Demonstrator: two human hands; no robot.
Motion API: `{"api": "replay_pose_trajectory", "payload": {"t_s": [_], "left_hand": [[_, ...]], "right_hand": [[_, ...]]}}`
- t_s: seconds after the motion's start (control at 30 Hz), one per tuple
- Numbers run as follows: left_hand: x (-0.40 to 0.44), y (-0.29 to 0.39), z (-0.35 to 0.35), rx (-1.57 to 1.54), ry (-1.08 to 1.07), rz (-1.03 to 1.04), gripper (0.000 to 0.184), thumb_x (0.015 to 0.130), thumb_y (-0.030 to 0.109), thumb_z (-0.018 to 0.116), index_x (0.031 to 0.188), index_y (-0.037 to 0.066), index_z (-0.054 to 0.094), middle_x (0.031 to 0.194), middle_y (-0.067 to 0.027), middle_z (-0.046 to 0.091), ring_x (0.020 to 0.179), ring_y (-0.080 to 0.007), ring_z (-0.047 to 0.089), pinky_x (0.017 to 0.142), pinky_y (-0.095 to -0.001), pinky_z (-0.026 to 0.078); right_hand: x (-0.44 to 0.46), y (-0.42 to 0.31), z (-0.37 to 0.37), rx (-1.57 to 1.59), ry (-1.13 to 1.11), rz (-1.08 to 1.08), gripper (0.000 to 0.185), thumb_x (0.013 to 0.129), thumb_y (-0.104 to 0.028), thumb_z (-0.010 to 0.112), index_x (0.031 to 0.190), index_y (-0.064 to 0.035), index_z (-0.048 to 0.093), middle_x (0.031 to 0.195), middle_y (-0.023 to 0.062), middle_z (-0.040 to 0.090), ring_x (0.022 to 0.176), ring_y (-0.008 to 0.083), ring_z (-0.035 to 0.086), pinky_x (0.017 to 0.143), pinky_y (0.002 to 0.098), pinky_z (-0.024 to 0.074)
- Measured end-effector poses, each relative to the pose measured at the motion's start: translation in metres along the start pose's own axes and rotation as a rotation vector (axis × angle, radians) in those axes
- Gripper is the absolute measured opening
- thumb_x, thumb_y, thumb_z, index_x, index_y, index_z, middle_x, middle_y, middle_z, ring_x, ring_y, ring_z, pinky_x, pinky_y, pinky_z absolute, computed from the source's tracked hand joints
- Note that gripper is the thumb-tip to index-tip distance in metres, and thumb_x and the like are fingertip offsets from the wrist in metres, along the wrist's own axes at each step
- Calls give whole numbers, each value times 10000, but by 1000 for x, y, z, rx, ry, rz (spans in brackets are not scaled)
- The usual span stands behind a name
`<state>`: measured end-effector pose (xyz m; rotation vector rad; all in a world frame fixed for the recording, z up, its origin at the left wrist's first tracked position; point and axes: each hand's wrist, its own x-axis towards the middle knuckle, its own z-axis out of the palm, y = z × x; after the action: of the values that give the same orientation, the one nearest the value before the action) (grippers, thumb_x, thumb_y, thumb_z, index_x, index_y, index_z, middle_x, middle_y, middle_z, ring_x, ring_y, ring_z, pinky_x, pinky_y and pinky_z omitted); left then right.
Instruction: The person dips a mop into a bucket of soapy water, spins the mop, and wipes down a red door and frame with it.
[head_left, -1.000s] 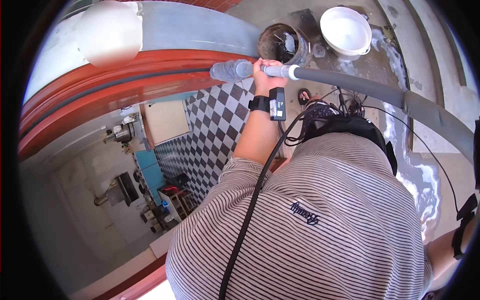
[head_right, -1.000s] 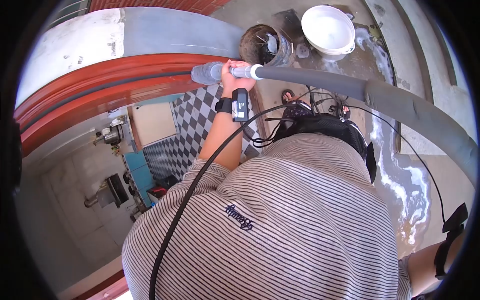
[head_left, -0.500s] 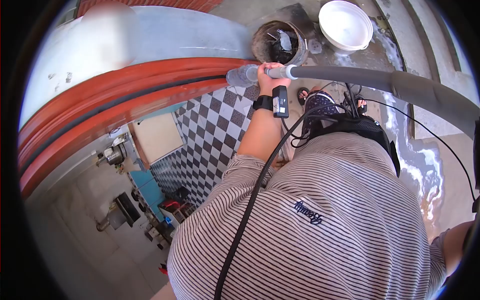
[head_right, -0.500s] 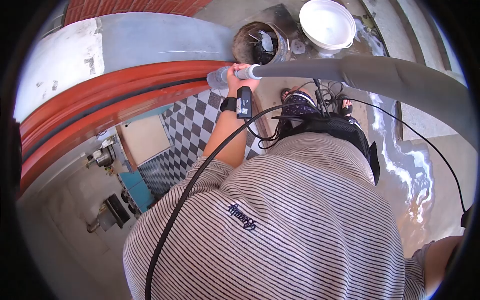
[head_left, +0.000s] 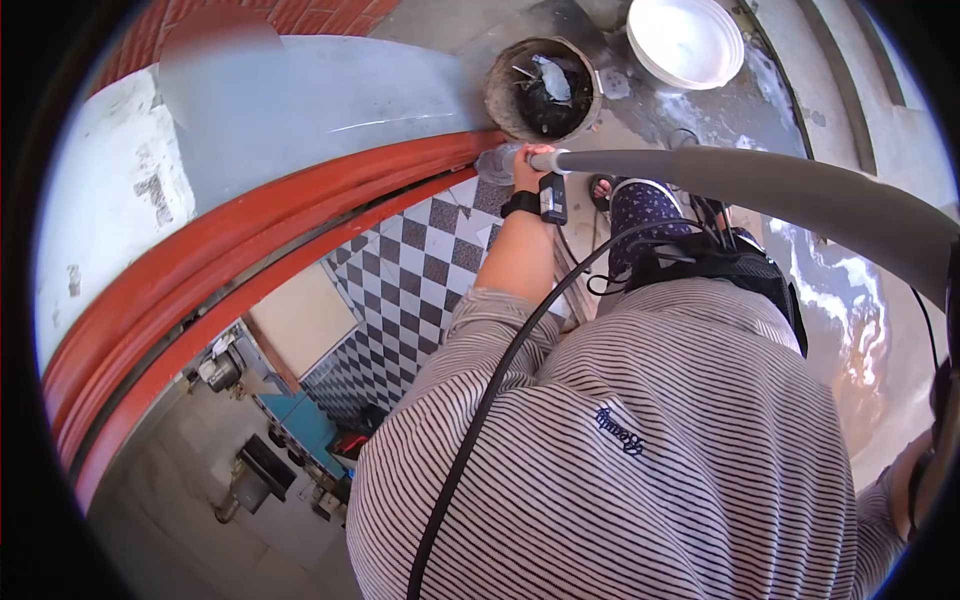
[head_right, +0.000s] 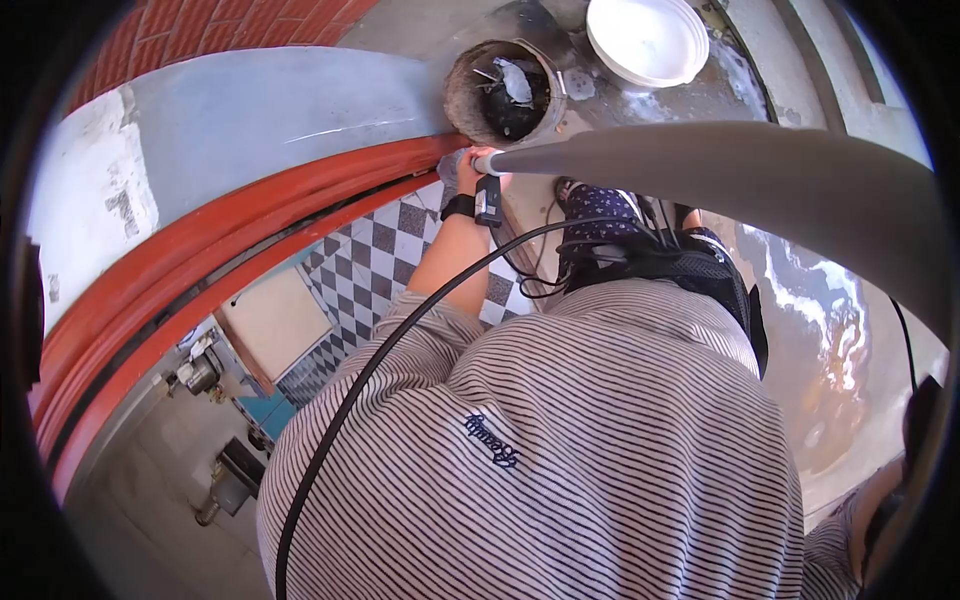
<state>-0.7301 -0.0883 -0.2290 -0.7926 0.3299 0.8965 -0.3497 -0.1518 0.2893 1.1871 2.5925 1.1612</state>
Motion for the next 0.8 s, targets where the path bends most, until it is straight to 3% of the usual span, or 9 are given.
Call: {"api": "replay_pose_trajectory", "payload": {"t_s": [0.1,0.13,0.2,0.37,0.4,0.47,0.5,0.67,0.8], "left_hand": [[8,37,-16,469,143,199,271,848,256,492,650,80,437,642,-39,477,688,-169,521,737,-369,451],[3,35,-10,211,91,41,293,873,296,496,691,73,446,644,-33,466,688,-169,517,739,-368,450],[-6,22,-3,113,85,44,311,895,337,493,763,58,456,688,-36,482,693,-161,519,734,-354,450],[-17,-36,17,1019,457,419,284,886,301,534,825,35,454,760,-59,508,710,-172,530,731,-337,471],[-14,-46,20,1021,455,429,284,886,301,534,825,35,454,760,-59,508,710,-172,530,731,-337,471],[-10,-63,25,337,547,410,301,871,269,570,920,0,446,807,-84,519,744,-198,545,748,-370,490],[-14,-70,26,295,494,356,327,862,226,585,991,-27,423,863,-121,533,789,-235,564,792,-417,497],[-16,-133,37,384,546,383,309,872,182,559,1019,-45,408,935,-167,545,870,-287,572,867,-473,470],[0,-163,33,674,540,368,157,851,48,532,973,-27,470,892,-129,554,845,-232,568,854,-420,466]], "right_hand": [[1,-9,11,12,-43,12,190,647,-276,760,619,-170,604,577,-64,577,506,106,563,439,262,380],[0,-10,15,12,-50,18,188,648,-273,758,621,-170,604,577,-64,577,507,106,563,440,262,380],[-14,-6,27,19,-53,34,184,650,-269,756,626,-168,604,578,-64,576,509,105,563,442,262,381],[-59,11,45,19,-40,77,173,654,-257,750,637,-165,604,580,-64,573,514,105,562,448,261,382],[-68,13,45,21,-24,85,171,655,-255,748,639,-165,604,580,-64,573,514,105,562,449,261,383],[-84,20,47,23,-2,102,167,656,-250,746,644,-163,604,581,-64,571,516,104,561,451,261,383],[-92,25,48,24,10,113,165,657,-248,745,646,-163,604,582,-64,571,517,104,561,452,261,384],[-131,34,50,50,39,174,154,662,-236,739,657,-159,605,584,-63,568,521,103,560,458,261,385],[-151,40,47,34,53,199,146,665,-226,734,667,-157,605,585,-63,566,525,103,560,463,261,386]]}}
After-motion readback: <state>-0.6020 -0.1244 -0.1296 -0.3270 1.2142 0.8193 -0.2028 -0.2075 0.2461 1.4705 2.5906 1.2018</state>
